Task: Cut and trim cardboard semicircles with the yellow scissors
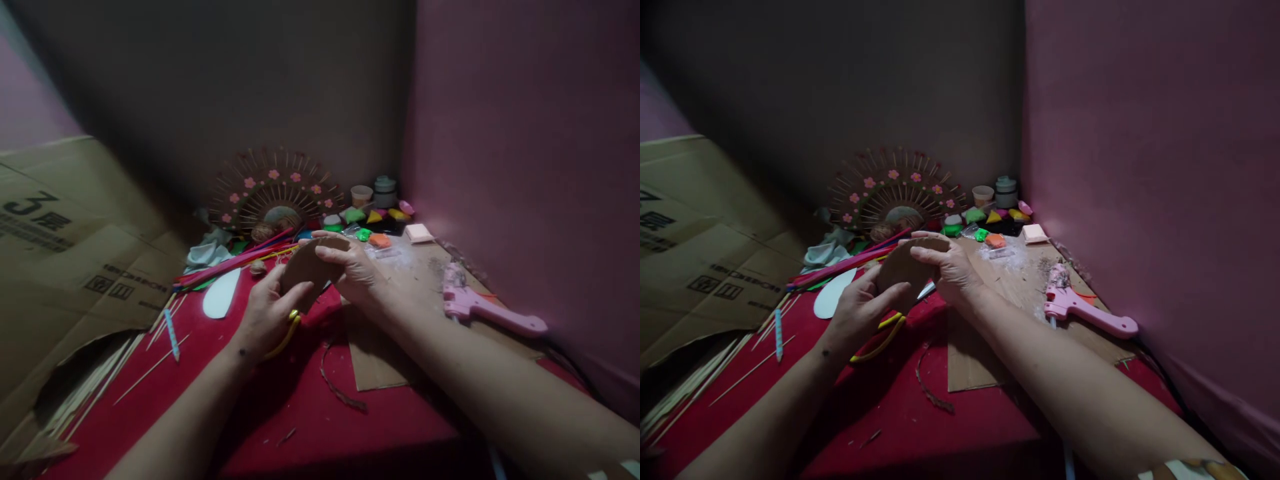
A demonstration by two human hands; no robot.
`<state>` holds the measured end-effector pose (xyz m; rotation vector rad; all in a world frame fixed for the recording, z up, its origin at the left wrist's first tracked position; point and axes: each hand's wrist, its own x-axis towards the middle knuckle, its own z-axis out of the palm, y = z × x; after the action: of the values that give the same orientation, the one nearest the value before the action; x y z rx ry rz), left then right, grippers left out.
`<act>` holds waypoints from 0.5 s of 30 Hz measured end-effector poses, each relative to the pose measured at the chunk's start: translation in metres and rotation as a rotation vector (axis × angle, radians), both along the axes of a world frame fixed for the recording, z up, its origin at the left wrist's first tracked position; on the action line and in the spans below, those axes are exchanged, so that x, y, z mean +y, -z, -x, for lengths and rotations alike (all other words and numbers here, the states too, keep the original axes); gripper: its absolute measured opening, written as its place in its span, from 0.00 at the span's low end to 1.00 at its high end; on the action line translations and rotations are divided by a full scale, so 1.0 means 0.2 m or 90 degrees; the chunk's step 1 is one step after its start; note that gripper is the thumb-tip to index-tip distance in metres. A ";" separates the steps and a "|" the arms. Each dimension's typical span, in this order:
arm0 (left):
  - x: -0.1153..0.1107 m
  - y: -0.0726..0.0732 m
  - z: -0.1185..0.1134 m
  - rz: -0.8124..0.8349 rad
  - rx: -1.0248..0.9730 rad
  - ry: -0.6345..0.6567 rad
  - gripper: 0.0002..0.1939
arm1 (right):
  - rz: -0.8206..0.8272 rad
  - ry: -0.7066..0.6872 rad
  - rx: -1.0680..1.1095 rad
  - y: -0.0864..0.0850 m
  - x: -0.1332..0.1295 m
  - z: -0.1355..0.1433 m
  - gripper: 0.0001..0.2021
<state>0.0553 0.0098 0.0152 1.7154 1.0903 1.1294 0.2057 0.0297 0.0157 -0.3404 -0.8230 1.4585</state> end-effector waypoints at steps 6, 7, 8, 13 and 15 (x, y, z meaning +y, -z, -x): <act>0.01 -0.05 0.09 -0.278 0.229 -0.078 0.08 | -0.050 0.011 -0.117 -0.02 0.02 -0.06 0.14; 0.02 -0.05 0.10 -0.300 0.249 -0.078 0.08 | -0.071 0.040 -0.142 -0.01 0.03 -0.07 0.14; 0.03 -0.05 0.12 -0.320 0.270 -0.076 0.08 | -0.096 0.064 -0.183 -0.01 0.03 -0.08 0.13; 0.07 -0.04 0.16 -0.413 0.405 -0.028 0.07 | -0.236 0.134 -0.545 -0.03 0.04 -0.13 0.08; 0.08 -0.04 0.16 -0.450 0.460 -0.008 0.05 | -0.290 0.149 -0.675 -0.05 0.02 -0.14 0.08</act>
<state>0.0226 0.0255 0.0223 2.8208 1.1778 0.9760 0.2341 0.0336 0.0263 -0.8491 -1.8451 0.7588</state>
